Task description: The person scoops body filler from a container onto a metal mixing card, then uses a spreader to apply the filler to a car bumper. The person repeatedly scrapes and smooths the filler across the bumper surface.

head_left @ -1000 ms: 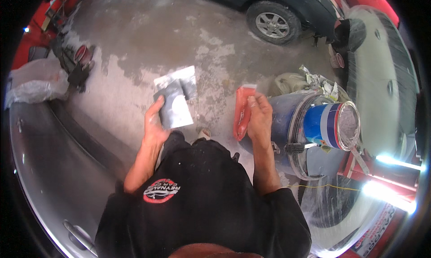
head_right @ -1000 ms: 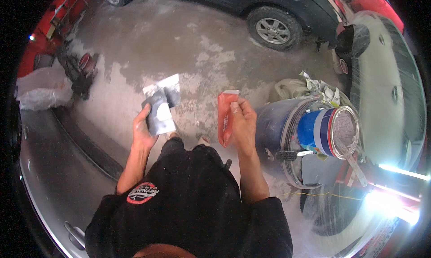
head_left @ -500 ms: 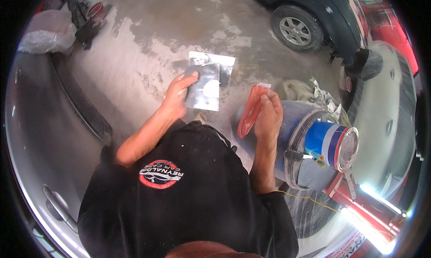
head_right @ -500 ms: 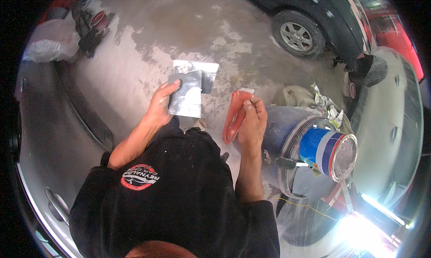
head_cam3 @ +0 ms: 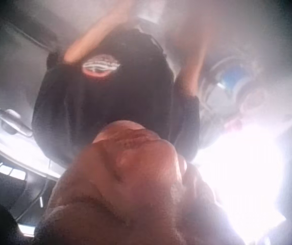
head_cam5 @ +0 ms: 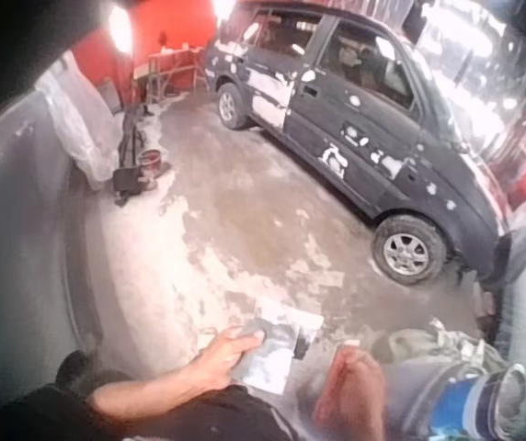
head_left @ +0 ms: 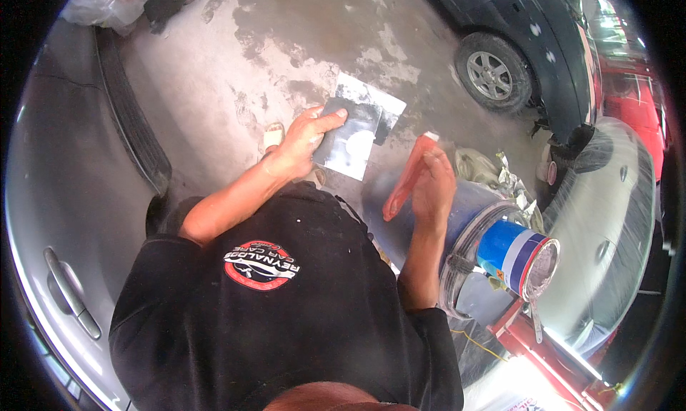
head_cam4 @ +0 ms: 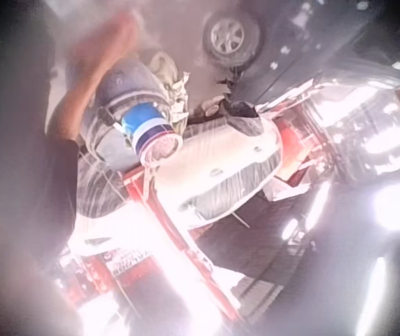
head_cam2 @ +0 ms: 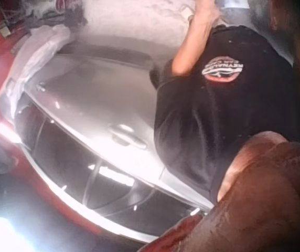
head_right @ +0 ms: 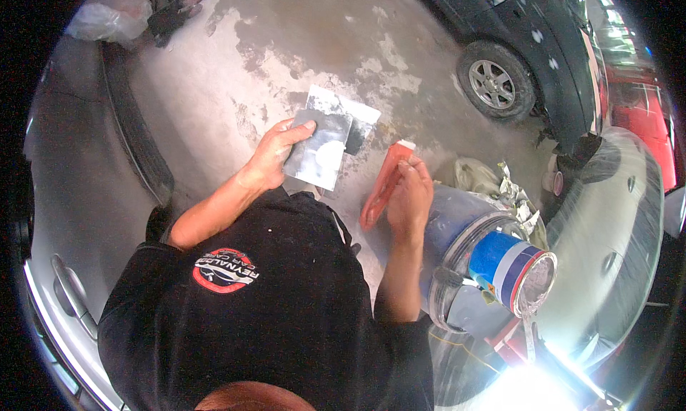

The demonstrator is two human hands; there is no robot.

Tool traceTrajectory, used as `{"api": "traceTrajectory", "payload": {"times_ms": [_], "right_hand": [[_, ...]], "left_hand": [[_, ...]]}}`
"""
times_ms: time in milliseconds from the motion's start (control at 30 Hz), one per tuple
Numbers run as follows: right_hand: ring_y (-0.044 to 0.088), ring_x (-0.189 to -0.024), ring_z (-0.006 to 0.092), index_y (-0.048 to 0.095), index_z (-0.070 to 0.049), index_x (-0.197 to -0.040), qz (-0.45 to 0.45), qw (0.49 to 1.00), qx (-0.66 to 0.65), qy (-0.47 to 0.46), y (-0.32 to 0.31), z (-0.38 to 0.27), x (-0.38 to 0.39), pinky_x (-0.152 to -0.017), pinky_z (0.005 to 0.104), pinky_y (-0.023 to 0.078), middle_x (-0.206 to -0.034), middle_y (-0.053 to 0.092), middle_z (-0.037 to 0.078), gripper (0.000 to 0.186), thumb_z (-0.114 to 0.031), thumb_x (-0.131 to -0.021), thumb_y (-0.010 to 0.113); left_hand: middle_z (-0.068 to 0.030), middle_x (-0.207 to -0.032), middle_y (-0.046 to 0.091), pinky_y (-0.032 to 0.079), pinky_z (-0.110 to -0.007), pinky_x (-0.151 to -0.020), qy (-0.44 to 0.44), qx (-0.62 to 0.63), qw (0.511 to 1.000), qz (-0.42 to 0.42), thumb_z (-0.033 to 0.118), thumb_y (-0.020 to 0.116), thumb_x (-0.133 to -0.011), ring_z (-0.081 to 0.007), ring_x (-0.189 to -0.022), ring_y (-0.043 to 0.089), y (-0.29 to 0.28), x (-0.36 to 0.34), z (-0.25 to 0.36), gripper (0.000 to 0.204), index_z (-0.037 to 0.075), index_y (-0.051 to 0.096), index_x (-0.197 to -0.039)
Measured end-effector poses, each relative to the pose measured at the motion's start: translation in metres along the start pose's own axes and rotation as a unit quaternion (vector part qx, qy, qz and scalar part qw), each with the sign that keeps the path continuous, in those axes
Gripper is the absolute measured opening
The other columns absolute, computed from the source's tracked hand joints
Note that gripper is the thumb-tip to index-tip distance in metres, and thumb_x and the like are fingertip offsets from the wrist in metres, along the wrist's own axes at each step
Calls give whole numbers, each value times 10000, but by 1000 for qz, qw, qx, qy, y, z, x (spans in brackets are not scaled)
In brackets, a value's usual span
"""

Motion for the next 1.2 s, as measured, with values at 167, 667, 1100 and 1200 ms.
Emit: {"api": "traceTrajectory", "payload": {"times_ms": [167,667,1100,1200], "right_hand": [[606,-1037,158,637,11,-1136,-33,998,-22,45,11,6,5,-937,285,455,-1126,664,104,209,-56,-949,573],[622,-772,79,686,30,-1087,-62,942,326,-41,50,-33,19,-693,210,480,-919,717,54,165,-54,-958,625],[616,-749,98,684,28,-1098,-35,984,137,110,51,-17,6,-685,233,489,-889,691,37,211,-109,-944,643],[615,-738,94,688,28,-1090,-62,979,170,99,52,-15,10,-678,234,492,-876,695,41,207,-99,-928,661]], "left_hand": [[-93,-986,705,585,-328,-729,0,24,1000,8,191,619,-954,-178,-845,702,-14,-4,-8,242,10,646,-1113],[-95,-1021,716,571,-315,-778,-13,-64,997,36,206,625,-962,-152,-874,692,-8,4,1,279,-16,649,-1128],[-123,-1039,714,592,-321,-782,-40,-12,999,23,176,623,-955,-186,-888,708,-19,-1,-3,293,-20,627,-1173],[-119,-1050,711,589,-317,-780,-45,-12,998,35,176,626,-954,-184,-889,706,-19,-2,-4,299,-20,622,-1179]]}}
Point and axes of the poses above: each hand's wrist, its own x-axis away from the middle knuckle, its own y-axis out of the palm, z = x × y, the point moved 2 cm from there along -x, towards the middle knuckle
